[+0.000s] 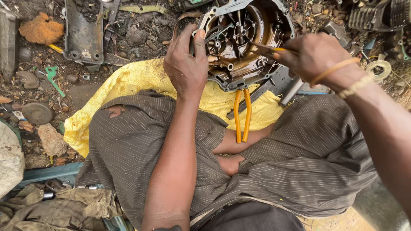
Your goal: The person sits on the ground and uses pliers and a hammer to work on the internal components of a disassembled engine casing. They repeatedly pry and tap at parts inside the casing, occasionally lifting it to inspect the interior.
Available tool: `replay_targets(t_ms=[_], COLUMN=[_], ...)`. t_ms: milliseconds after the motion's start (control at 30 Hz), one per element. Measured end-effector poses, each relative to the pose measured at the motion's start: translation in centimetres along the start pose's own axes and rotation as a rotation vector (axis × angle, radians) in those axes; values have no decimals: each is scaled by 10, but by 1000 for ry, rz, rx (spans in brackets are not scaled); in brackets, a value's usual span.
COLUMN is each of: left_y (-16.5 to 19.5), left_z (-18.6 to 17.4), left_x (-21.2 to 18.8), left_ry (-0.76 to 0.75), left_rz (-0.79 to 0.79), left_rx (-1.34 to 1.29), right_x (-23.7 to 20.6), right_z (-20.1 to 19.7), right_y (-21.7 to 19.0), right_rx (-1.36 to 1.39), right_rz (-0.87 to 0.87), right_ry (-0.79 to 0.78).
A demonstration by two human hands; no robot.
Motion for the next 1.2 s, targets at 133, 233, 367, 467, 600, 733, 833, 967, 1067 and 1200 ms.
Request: replay_targets(t_ms=[133, 233, 367, 467, 600, 733, 833, 967, 1067, 1200], left_y=[-10, -19, -27, -27, -41, -44, -52, -54, -45, -42], left_z=[8, 14, 18, 20, 31, 29, 34, 41, 39, 36], left_x=[1, 3, 1, -2, -1, 1, -2, 1, 3, 3], left_ry=[-2, -5, -44, -76, -259, -194, -232, -264, -264, -245], left_rz=[-55, -39, -5, -19, -194, -29, -44, -106, -113, -144], left_rx=[50, 49, 20, -67, 122, 160, 115, 82, 73, 95], right_x=[-51, -68, -57, -67, -73, -53, -46, -84, -129, -138], right_z=[6, 25, 47, 47, 105, 197, 209, 176, 149, 142], right_y=[86, 168, 240, 209, 59, -26, -15, 39, 46, 43], right_rx=[424, 568, 79, -126, 149, 189, 309, 854, 1580, 1601], right_rz=[242, 206, 278, 251, -13, -41, -36, 167, 68, 76], right_ry=[291, 600, 514, 495, 423, 199, 183, 4, -314, -276])
Point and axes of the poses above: each hand's wrist, its own x-axis towards the middle knuckle, its own z-axis out of the palm, y = z × x, the point moved 7 cm from there along x, towards the middle knuckle, and after that the axes turned 6 degrees about x, right-handed, at the moved point
